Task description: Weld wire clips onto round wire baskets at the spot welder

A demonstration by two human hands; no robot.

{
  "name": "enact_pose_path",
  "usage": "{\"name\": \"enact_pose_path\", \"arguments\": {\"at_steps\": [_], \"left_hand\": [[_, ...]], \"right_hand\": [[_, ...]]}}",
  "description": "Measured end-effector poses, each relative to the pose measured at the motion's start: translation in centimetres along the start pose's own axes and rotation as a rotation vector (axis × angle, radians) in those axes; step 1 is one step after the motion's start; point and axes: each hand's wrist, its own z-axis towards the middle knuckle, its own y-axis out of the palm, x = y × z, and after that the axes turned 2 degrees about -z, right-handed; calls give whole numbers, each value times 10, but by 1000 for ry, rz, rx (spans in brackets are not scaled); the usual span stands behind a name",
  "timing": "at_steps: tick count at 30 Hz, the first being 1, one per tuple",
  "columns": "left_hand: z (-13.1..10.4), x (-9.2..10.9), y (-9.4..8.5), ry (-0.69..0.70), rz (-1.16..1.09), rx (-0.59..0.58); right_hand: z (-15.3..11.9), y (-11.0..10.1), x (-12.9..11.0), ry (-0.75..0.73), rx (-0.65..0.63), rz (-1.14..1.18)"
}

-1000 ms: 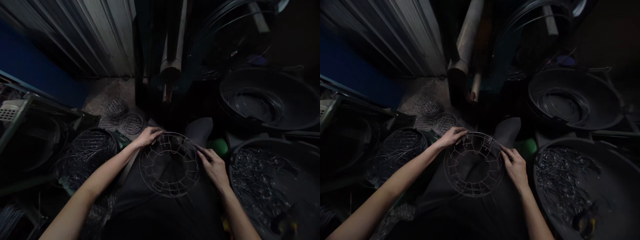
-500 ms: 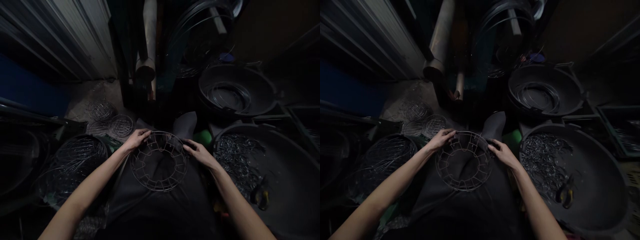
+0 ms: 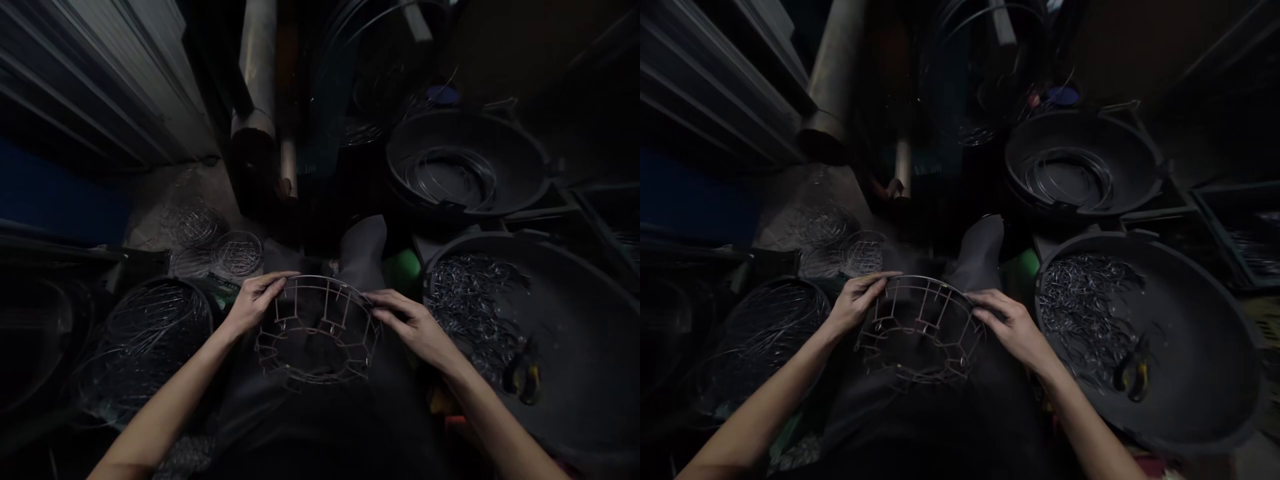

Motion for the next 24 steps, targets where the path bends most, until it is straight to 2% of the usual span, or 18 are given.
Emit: {"name": "enact_pose_path", "arguments": {"at_steps": [2,6,10,15,18,21,24], "left_hand": [[0,-3,3,77,77,39],[-3,-8,5,183,141,74],[-3,-8,1,160,95,68],[5,3,-9,2,4,-40],[9,6,-12,-175,-197,-122],[12,4,-12,-362,-426,-148],[15,2,-13,-452,-495,-164]], "right_hand": [[-1,4,7,7,42,15],[-2,8,13,20,10,92],[-3,8,11,13,-8,129],[-4,13,5,-50,101,44],[-5,14,3,-77,118,5],[-7,15,1,-88,125,-15],[-6,15,-1,-103,135,-16]]}}
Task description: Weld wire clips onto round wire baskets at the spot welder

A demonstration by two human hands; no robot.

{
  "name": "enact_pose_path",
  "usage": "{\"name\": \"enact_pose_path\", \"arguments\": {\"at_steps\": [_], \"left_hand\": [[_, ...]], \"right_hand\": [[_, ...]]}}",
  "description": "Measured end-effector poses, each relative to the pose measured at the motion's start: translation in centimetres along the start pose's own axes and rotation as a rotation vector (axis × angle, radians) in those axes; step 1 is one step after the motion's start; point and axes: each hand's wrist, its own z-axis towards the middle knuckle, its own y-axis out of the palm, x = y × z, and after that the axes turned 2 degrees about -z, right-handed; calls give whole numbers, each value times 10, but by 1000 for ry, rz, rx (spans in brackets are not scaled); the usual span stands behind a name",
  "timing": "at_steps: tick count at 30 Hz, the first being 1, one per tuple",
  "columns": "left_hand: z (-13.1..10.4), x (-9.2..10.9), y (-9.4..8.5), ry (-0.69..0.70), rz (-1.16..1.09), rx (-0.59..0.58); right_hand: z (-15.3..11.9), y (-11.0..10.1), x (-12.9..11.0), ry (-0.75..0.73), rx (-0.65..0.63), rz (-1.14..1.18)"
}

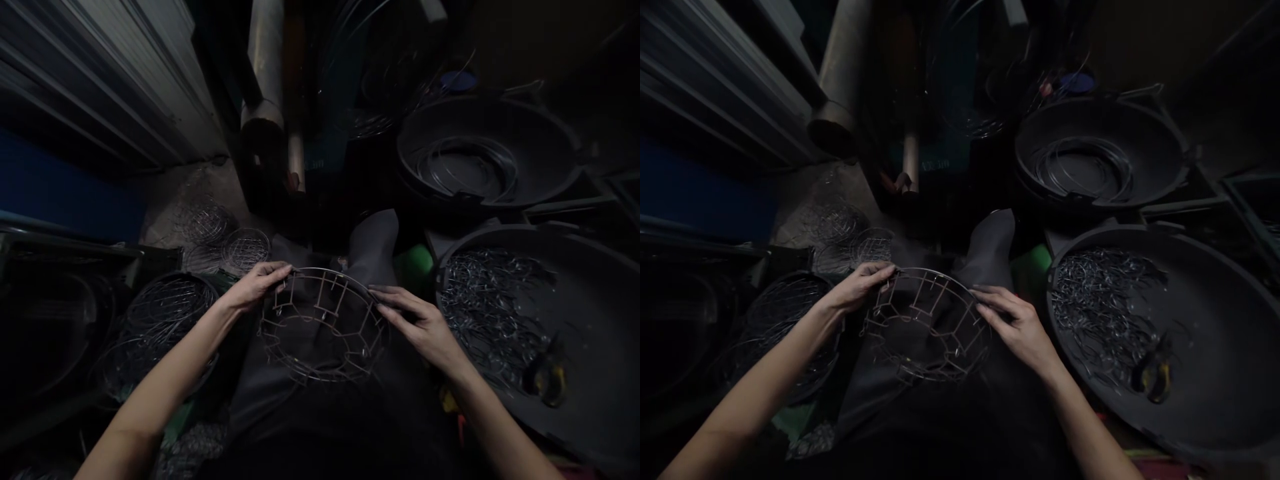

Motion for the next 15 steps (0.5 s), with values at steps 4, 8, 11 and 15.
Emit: {"name": "enact_pose_path", "arguments": {"at_steps": [4,8,11,15], "left_hand": [[0,6,-6,-73,-38,-58],[4,9,-13,-100,-47,-174],[8,7,-19,-89,-64,-194],[9,0,-25,-88,-99,-187]], "right_hand": [[1,1,-4,-17,-5,10],[5,5,-8,-32,37,26],[9,8,-12,-38,68,33],[12,13,-11,7,65,30]]}}
